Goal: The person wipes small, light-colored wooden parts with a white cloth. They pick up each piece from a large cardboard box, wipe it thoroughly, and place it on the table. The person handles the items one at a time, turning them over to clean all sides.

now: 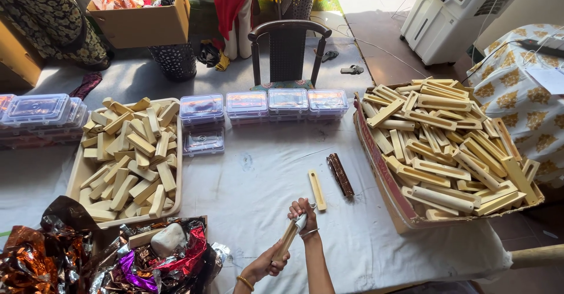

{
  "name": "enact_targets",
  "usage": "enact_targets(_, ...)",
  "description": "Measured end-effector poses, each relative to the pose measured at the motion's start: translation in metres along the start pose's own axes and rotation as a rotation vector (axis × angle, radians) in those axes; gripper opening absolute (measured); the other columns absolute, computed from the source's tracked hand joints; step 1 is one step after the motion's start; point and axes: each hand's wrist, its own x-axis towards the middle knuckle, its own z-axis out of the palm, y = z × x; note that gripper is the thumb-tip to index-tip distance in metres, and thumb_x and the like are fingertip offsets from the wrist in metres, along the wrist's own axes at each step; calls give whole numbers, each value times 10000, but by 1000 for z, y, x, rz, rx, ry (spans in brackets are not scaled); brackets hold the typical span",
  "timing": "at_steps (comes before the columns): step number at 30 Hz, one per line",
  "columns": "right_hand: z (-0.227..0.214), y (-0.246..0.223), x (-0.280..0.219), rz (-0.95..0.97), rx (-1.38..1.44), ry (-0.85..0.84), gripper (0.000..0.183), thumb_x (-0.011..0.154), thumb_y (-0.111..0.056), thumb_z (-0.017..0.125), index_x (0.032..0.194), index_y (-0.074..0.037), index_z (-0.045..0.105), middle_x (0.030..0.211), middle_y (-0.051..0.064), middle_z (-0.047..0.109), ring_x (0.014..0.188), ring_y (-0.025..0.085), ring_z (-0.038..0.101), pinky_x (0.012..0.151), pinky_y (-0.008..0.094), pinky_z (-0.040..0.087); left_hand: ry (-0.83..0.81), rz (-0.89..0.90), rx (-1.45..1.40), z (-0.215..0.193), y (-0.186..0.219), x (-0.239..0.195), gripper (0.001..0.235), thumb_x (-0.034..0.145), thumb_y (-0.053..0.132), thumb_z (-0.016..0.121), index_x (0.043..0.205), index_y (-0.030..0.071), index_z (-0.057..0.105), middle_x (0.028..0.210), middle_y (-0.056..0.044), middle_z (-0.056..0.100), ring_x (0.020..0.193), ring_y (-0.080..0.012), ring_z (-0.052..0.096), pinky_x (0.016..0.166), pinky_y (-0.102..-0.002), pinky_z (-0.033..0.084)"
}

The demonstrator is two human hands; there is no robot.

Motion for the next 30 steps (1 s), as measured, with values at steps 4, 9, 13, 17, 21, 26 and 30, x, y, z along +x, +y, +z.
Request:
enact_targets(4, 6, 20, 10, -57, -262, 207, 489, 967, -450, 678, 653, -142, 464, 588, 4, 525, 538, 143, 569, 551, 318, 491, 309, 83, 281, -23, -22, 12, 618, 1037, 702, 459, 817, 131, 542, 580, 101, 354, 473, -45, 284, 438, -234, 262)
enact_targets(9, -2, 12, 27, -349, -1094, 604, 524, 915, -513, 706, 630, -84, 610, 530, 26, 577, 480, 119, 570, 503, 282, 465, 1001, 288, 1204, -5, -12, 28, 562, 934, 674, 536, 873, 129, 658, 646, -88, 668, 553, -262, 614, 580, -421, 448)
enact_targets(13, 20, -3, 15, -387, -1324, 571, 538, 929, -515, 666, 610, -89, 589, 522, 26, 600, 480, 113, 591, 506, 277, 477, 1110, 317, 1302, -2, -25, 42, 581, 945, 683, 524, 871, 114, 610, 605, -35, 587, 489, -205, 487, 531, -392, 418)
enact_targets(17, -10, -12, 16, -193, -791, 172, 515, 998, -461, 647, 642, -103, 545, 579, 31, 582, 546, 138, 590, 559, 311, 493, 351, 230, 230, 4, -37, 38, 645, 1014, 695, 474, 827, 93, 615, 560, 83, 460, 473, -60, 388, 446, -234, 338)
enact_targets(21, -20, -11, 16, 70, -115, -144, 510, 1045, -449, 622, 656, -132, 526, 614, 19, 565, 596, 159, 592, 634, 324, 517, 234, 215, 98, 20, -28, 19, 622, 1024, 701, 423, 828, 134, 587, 556, 106, 353, 466, -32, 278, 440, -215, 266)
enact_targets(26, -35, 5, 42, -103, -782, 234, 521, 998, -488, 672, 685, -82, 573, 579, 50, 573, 530, 178, 582, 546, 363, 474, 770, 357, 661, -1, -40, 55, 573, 1005, 605, 519, 802, 85, 651, 594, 21, 590, 512, -82, 512, 482, -255, 378)
enact_targets(30, 15, -5, 32, -330, -1622, 588, 581, 957, -568, 650, 699, -47, 646, 588, 112, 654, 562, 219, 635, 582, 406, 520, 943, 467, 784, -1, -32, 56, 333, 977, 398, 630, 929, 72, 676, 643, -65, 708, 522, -129, 630, 502, -288, 455)
